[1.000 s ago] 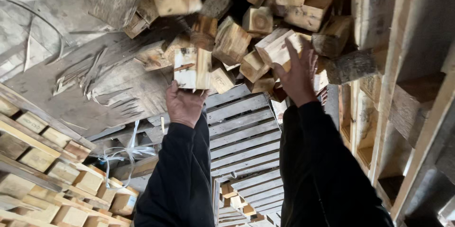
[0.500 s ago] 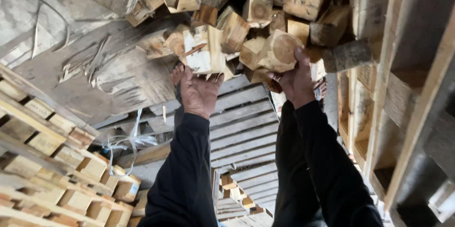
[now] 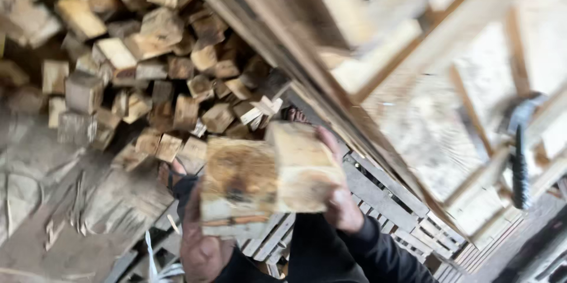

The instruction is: The person assembles a wooden pallet by placing small wooden blocks onto a pallet frame and securing them with nails using a hammer. The person repeatedly picks up blocks, positions them, and hammers nails to fasten them.

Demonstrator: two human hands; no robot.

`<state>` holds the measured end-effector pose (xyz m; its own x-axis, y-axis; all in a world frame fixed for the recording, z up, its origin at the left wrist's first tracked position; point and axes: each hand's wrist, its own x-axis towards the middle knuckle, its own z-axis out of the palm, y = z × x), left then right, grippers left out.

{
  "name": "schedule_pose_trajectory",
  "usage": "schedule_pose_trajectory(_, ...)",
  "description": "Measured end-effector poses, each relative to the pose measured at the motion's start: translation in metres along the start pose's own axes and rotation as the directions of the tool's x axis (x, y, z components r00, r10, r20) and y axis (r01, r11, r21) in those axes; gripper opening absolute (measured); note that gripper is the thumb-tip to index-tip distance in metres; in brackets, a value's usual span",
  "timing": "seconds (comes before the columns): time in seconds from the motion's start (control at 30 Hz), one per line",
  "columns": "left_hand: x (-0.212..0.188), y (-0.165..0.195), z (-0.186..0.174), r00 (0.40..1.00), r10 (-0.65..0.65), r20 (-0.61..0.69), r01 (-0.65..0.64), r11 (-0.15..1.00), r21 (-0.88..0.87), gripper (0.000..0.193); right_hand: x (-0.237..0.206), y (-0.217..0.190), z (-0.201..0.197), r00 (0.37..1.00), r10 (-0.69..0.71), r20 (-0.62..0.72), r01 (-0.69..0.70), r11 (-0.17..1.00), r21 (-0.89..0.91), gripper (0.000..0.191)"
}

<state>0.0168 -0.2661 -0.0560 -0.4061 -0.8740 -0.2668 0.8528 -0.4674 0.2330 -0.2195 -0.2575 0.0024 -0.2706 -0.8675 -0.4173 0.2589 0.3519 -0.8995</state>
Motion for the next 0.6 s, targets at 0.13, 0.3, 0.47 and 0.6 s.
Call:
schedule_pose_trajectory(0.13, 0.032, -0.034, 0.112, 0.977, -0.170, 0.129, 0.139, 0.965, 0.224, 0.083, -0.030, -0.083, -0.056, 0.965, -0.119, -0.235, 0.114, 0.993, -0.033, 0.124)
schedule_pose_trajectory(0.3, 0.103, -0.129, 0.192, 0.934, -0.262, 0.241, 0.080, 0.813, 0.576, 0.075, -0.039, -0.123, -0.161, 0.881, -0.131, -0.454, 0.216, 0.966, 0.140, 0.105)
schedule_pose_trajectory(0.47, 0.156, -0.215, 0.221, 0.911, -0.133, 0.390, -0.402, -0.070, 0.913, 0.073, -0.062, -0.117, -0.259, 0.825, -0.103, -0.555, 0.108, 0.994, -0.024, 0.111)
schedule_pose_trajectory(0.6, 0.152, -0.229, 0.204, 0.916, 0.039, 0.399, -0.391, -0.130, 0.911, 0.051, -0.081, -0.095, -0.303, 0.790, 0.068, -0.609, -0.262, 0.936, -0.234, 0.099)
